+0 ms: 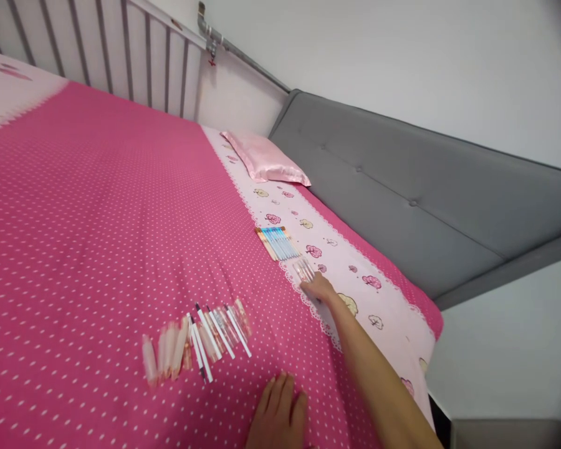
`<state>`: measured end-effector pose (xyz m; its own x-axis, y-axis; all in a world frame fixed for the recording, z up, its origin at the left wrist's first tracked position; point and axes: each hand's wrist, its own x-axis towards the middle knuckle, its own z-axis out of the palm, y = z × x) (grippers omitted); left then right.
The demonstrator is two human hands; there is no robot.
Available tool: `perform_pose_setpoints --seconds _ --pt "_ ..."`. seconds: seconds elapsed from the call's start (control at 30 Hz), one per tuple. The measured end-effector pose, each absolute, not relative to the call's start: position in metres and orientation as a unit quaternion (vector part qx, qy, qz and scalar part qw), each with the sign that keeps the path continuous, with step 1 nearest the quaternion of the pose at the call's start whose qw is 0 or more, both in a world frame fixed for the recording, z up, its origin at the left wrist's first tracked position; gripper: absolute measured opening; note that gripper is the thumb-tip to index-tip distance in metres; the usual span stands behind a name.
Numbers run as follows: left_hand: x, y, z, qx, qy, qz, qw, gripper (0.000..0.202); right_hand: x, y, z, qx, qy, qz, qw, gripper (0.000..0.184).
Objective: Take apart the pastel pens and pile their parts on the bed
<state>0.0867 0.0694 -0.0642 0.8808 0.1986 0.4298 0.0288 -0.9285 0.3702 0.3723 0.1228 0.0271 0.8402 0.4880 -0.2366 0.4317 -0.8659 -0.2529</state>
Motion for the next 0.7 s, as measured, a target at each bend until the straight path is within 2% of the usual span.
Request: perform_pose_setpoints --seconds 0.17,0.27,0.43,0.57,0.7 --pt "0.086 0.067 -0.042 0.947 0.097 0.146 0.269 0.051 0.351 0.113 0.033 -0.964 -0.21 0.135 0.09 0.061" --pt "0.082 0.064 -0.017 0.926 0.143 0.091 0.336 0.052 0.337 0.098 0.042 -0.957 -0.202 0.157 0.134 0.047" --pt "0.077 0.061 0.009 0.894 0.183 0.13 0.389 0.041 0.296 0.064 0.06 -0.895 -0.217 0.292 0.258 0.012" --pt "0.072 0.062 0.019 0.876 0.202 0.164 0.406 0.03 0.249 0.037 0.064 -0.838 -0.226 0.378 0.323 0.008" --pt "0.061 0.079 0.04 0.849 0.224 0.146 0.455 0.025 0.21 0.025 0.057 -0.812 -0.243 0.402 0.346 0.008"
